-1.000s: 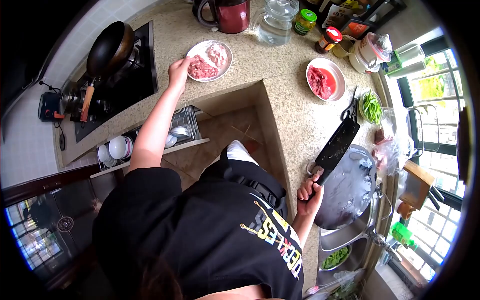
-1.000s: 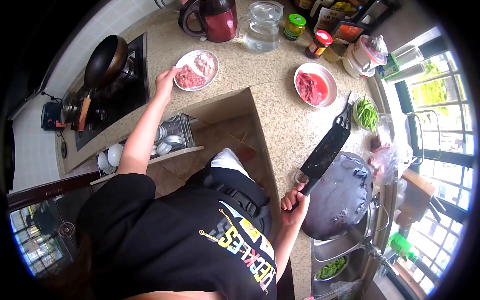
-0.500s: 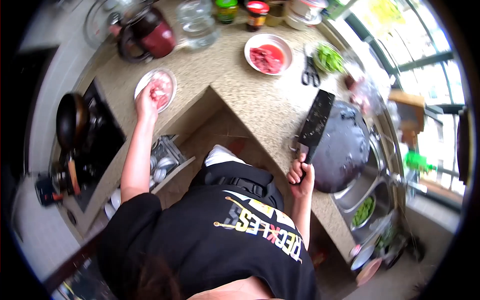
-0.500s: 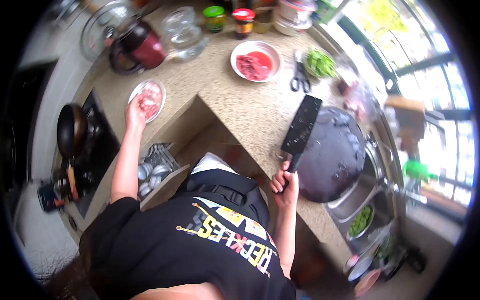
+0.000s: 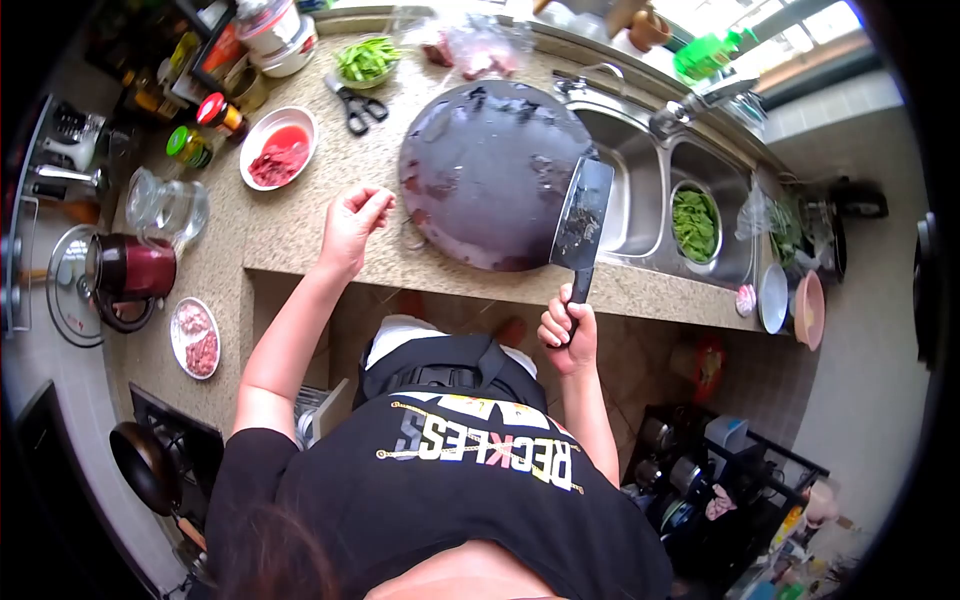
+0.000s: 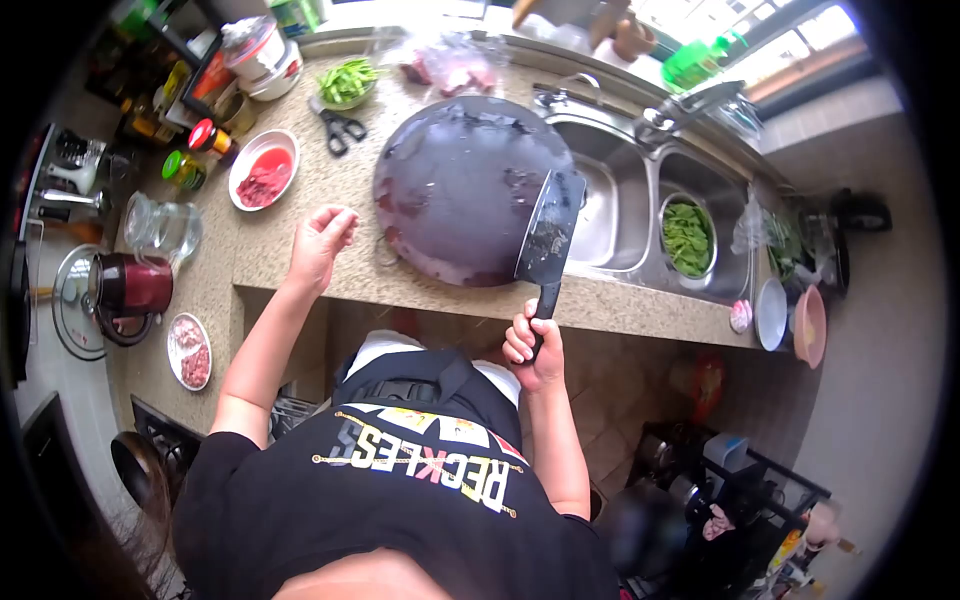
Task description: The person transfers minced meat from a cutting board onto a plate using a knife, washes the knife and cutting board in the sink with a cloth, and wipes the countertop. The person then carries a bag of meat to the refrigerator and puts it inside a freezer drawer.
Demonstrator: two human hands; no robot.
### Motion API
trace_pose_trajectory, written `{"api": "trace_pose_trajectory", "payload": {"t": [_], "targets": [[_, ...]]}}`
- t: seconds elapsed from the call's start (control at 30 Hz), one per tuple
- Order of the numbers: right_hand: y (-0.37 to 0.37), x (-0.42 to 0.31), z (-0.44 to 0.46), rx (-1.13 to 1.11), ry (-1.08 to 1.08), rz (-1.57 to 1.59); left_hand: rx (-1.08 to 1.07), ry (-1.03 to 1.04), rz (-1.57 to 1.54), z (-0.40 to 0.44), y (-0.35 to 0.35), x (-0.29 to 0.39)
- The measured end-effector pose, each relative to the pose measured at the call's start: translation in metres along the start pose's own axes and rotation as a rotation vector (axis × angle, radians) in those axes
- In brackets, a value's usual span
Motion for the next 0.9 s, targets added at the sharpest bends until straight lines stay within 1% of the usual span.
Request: {"api": "trace_pose_trajectory", "payload": {"t": [0.03, 0.07, 0.17, 0.23, 0.3, 0.37, 0.4, 0.43, 0.5, 0.53, 0.57, 0.63, 0.67, 0.7, 0.77, 0.83, 0.87, 0.9], "targets": [[-0.01, -0.013, -0.012, -0.003, -0.029, 0.017, -0.05, -0.008, -0.035, 0.004, 0.031, -0.002], [-0.029, -0.023, -0.02, -0.039, -0.041, 0.043, -0.117, -0.025, -0.007, 0.009, 0.057, -0.011], [-0.06, -0.062, -0.056, 0.033, -0.091, 0.012, -0.215, -0.03, 0.026, 0.023, 0.148, -0.028], [-0.077, -0.089, -0.08, 0.055, -0.109, -0.017, -0.28, -0.069, 0.031, 0.036, 0.208, -0.041], [-0.094, -0.111, -0.1, 0.09, -0.131, -0.071, -0.321, -0.084, 0.046, 0.057, 0.26, -0.06], [-0.103, -0.133, -0.119, 0.133, -0.14, -0.094, -0.312, -0.125, 0.012, 0.086, 0.307, -0.075], [-0.106, -0.142, -0.126, 0.145, -0.147, -0.08, -0.271, -0.087, -0.08, 0.102, 0.324, -0.084], [-0.109, -0.15, -0.133, 0.159, -0.149, -0.069, -0.221, 0.074, 0.093, 0.113, 0.34, -0.078], [-0.114, -0.164, -0.141, 0.172, -0.156, -0.047, -0.318, 0.271, 0.246, 0.128, 0.372, -0.074], [-0.125, -0.168, -0.14, 0.157, -0.171, -0.045, -0.358, 0.2, 0.197, 0.131, 0.383, -0.086], [-0.126, -0.173, -0.141, 0.165, -0.179, -0.042, -0.382, 0.221, 0.276, 0.14, 0.393, -0.104], [-0.133, -0.182, -0.136, 0.157, -0.181, -0.028, -0.507, 0.278, 0.706, 0.134, 0.422, -0.106], [-0.135, -0.185, -0.132, 0.153, -0.19, -0.015, -0.529, 0.415, 0.785, 0.133, 0.439, -0.106], [-0.135, -0.188, -0.128, 0.156, -0.203, 0.0, -0.607, 0.597, 0.888, 0.137, 0.456, -0.105], [-0.137, -0.194, -0.118, 0.158, -0.225, 0.003, -0.682, 0.843, 0.895, 0.145, 0.49, -0.109], [-0.128, -0.203, -0.107, 0.189, -0.226, -0.008, -0.76, 1.187, 1.25, 0.166, 0.515, -0.125], [-0.125, -0.207, -0.103, 0.188, -0.224, 0.004, -0.829, 1.165, 1.39, 0.178, 0.524, -0.135], [-0.121, -0.211, -0.099, 0.187, -0.227, 0.004, -0.822, 1.161, 1.489, 0.188, 0.53, -0.14]]}}
Point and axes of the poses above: each hand's wrist, its own z-axis towards the middle knuckle, its own y-axis out of the palm, x = y × z, the point moved 4 cm from there along z, towards the middle knuckle, and after that the axes turned 9 degrees about y, right-handed, at the moved point
